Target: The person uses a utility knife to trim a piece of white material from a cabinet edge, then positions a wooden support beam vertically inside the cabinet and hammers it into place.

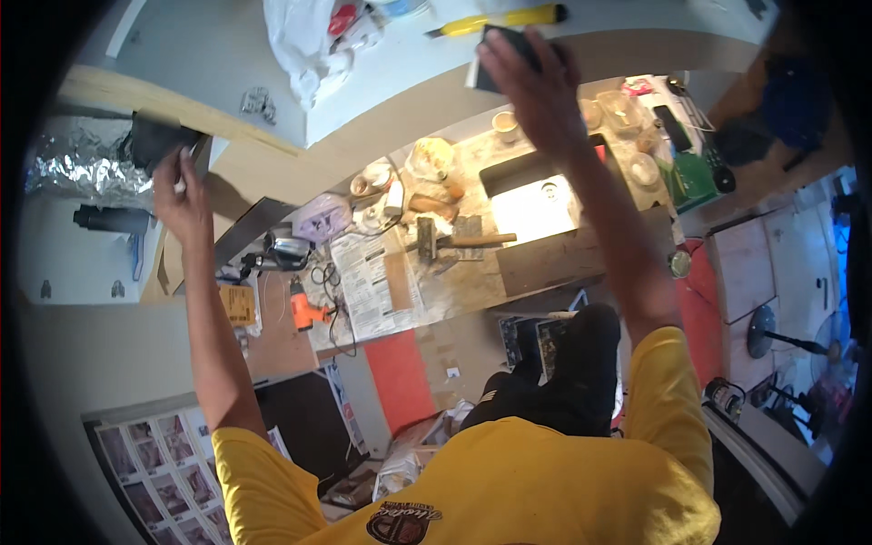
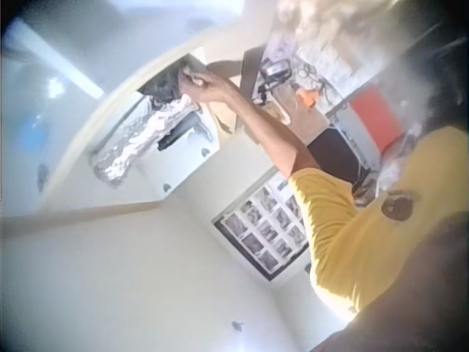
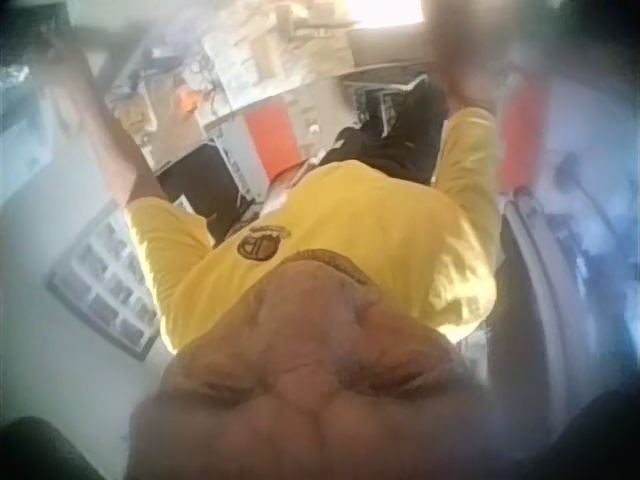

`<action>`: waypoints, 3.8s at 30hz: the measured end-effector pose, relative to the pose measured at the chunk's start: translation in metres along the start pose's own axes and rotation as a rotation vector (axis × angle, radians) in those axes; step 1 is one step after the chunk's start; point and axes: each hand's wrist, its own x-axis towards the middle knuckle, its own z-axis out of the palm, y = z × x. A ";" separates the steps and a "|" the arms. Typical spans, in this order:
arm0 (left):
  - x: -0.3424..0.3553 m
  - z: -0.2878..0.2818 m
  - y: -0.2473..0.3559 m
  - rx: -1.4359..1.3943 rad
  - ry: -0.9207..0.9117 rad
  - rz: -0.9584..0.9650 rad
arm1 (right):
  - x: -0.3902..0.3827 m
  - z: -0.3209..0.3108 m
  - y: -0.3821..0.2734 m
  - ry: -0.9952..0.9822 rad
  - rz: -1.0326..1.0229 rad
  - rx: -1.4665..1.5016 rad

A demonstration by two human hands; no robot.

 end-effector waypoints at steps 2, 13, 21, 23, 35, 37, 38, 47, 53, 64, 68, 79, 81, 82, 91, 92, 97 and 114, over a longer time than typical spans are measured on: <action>0.006 0.015 -0.005 0.013 -0.087 0.070 | -0.004 0.011 0.018 0.078 -0.093 -0.029; 0.020 0.040 -0.008 -0.426 -0.012 -0.318 | 0.049 0.062 -0.170 -0.064 -0.215 0.137; 0.017 0.031 0.009 -0.210 -0.005 -0.249 | 0.016 0.029 -0.081 0.017 -0.037 0.080; 0.016 0.033 -0.008 -0.212 -0.026 -0.278 | 0.044 0.045 -0.134 -0.224 0.058 0.377; 0.018 0.035 -0.012 -0.126 -0.112 -0.295 | 0.021 0.060 -0.077 0.072 0.087 0.597; 0.021 0.034 -0.016 -0.127 -0.105 -0.247 | 0.046 0.060 -0.144 -0.123 -0.069 0.257; 0.023 0.044 -0.016 -0.142 -0.120 -0.218 | 0.050 0.065 -0.160 -0.081 -0.267 0.102; 0.000 0.036 -0.035 -0.209 -0.037 -0.305 | 0.000 0.035 -0.013 0.106 0.018 -0.074; 0.013 0.053 -0.054 -0.112 -0.106 -0.321 | 0.032 0.076 -0.153 -0.085 -0.074 0.557; -0.003 0.023 -0.065 -0.115 -0.084 -0.287 | 0.000 -0.020 0.121 0.120 0.020 -0.061; 0.000 0.047 -0.061 -0.198 -0.054 -0.254 | -0.027 -0.030 0.169 0.240 0.309 0.132; 0.010 0.016 -0.091 -0.098 -0.177 -0.301 | -0.016 0.000 0.112 0.235 0.198 0.279; 0.013 0.034 -0.055 -0.065 -0.178 -0.376 | -0.045 -0.025 0.181 -0.002 0.347 0.050; 0.012 0.027 -0.072 -0.187 -0.100 -0.326 | -0.027 -0.053 0.179 0.170 0.258 -0.122; 0.026 0.038 -0.079 -0.205 -0.181 -0.281 | 0.017 0.069 -0.144 0.170 -0.150 0.337; 0.023 0.031 -0.080 -0.211 -0.201 -0.294 | 0.013 0.066 -0.148 0.139 -0.146 0.361; 0.008 0.019 -0.086 -0.114 -0.145 -0.355 | 0.007 0.026 -0.003 -0.073 0.072 0.529; -0.047 0.004 0.065 0.180 0.236 -0.178 | -0.006 -0.040 0.157 -0.251 0.356 0.131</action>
